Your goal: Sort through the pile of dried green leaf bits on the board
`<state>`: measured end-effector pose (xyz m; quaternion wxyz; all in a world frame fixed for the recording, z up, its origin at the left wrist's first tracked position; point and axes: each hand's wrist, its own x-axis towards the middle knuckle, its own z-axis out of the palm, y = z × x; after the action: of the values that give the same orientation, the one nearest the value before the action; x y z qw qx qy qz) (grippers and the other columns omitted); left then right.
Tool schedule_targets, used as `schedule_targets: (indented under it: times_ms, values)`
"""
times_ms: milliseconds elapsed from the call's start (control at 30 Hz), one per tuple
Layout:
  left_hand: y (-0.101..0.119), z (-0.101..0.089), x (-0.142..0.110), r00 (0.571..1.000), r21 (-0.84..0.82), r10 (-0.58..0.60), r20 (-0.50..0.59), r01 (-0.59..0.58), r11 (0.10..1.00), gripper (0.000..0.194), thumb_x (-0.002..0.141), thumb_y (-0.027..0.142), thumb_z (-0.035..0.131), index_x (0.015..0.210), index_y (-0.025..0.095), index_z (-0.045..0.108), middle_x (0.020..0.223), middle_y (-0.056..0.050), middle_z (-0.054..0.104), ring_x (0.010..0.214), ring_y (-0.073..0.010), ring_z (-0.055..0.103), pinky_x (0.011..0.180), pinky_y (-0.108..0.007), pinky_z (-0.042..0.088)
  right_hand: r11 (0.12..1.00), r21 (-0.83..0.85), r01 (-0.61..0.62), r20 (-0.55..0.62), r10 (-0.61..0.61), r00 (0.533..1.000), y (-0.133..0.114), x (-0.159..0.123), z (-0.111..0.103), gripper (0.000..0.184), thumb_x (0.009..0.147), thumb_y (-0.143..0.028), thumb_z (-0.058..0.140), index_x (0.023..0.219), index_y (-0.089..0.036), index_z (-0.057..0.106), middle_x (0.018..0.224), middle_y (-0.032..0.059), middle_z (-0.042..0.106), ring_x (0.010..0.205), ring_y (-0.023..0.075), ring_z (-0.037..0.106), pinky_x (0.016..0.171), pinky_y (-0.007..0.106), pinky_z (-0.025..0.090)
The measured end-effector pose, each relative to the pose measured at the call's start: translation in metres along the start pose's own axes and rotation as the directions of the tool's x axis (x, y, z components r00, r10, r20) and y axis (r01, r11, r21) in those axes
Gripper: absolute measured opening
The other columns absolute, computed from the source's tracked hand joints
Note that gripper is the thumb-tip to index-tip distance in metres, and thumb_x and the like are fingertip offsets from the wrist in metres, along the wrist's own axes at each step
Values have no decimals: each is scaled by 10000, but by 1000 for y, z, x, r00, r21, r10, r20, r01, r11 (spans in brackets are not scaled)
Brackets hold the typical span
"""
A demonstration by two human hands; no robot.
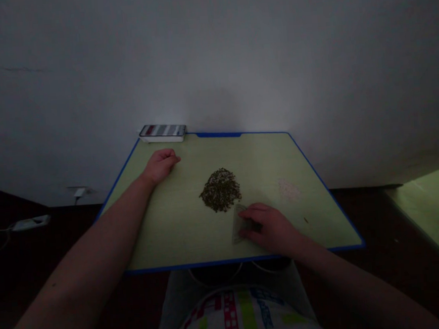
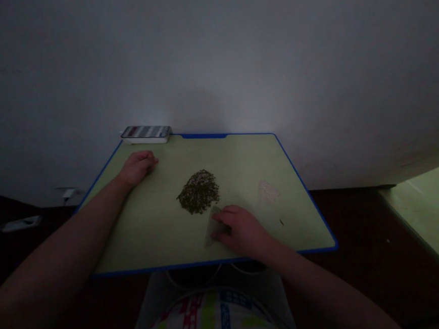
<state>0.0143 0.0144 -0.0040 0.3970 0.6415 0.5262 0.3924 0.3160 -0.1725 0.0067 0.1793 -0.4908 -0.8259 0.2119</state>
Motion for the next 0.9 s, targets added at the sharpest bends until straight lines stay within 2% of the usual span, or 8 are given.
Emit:
schedule_targets:
  times_ms: [567, 700, 900]
  values:
    - [-4, 0, 2, 1000, -24, -4, 7, 4, 1000, 249, 654, 320, 576, 525, 185, 411, 420, 64, 344, 401, -63, 291, 425, -241, 209, 999, -30, 39, 8, -38, 999, 1, -2, 0, 353, 755, -307, 661, 1078, -163, 658, 955, 105, 659, 898, 211, 596, 796, 349, 478]
    - [-3, 0, 2, 1000, -17, 22, 10, -22, 1000, 254, 652, 315, 575, 517, 184, 405, 422, 63, 338, 405, -61, 294, 432, -238, 216, 999, -27, 17, 12, -17, 1000, 1, -1, -1, 363, 752, -294, 663, 1100, -193, 649, 979, 93, 656, 908, 209, 595, 806, 355, 477]
    - [-4, 0, 2, 1000, -3, 7, -1, -7, 1000, 243, 653, 309, 572, 523, 186, 408, 426, 55, 349, 411, -65, 294, 429, -235, 223, 998, -60, -21, 24, 23, 999, 1, 10, -2, 402, 751, -294, 661, 1134, -172, 635, 1015, 105, 653, 948, 222, 591, 842, 361, 466]
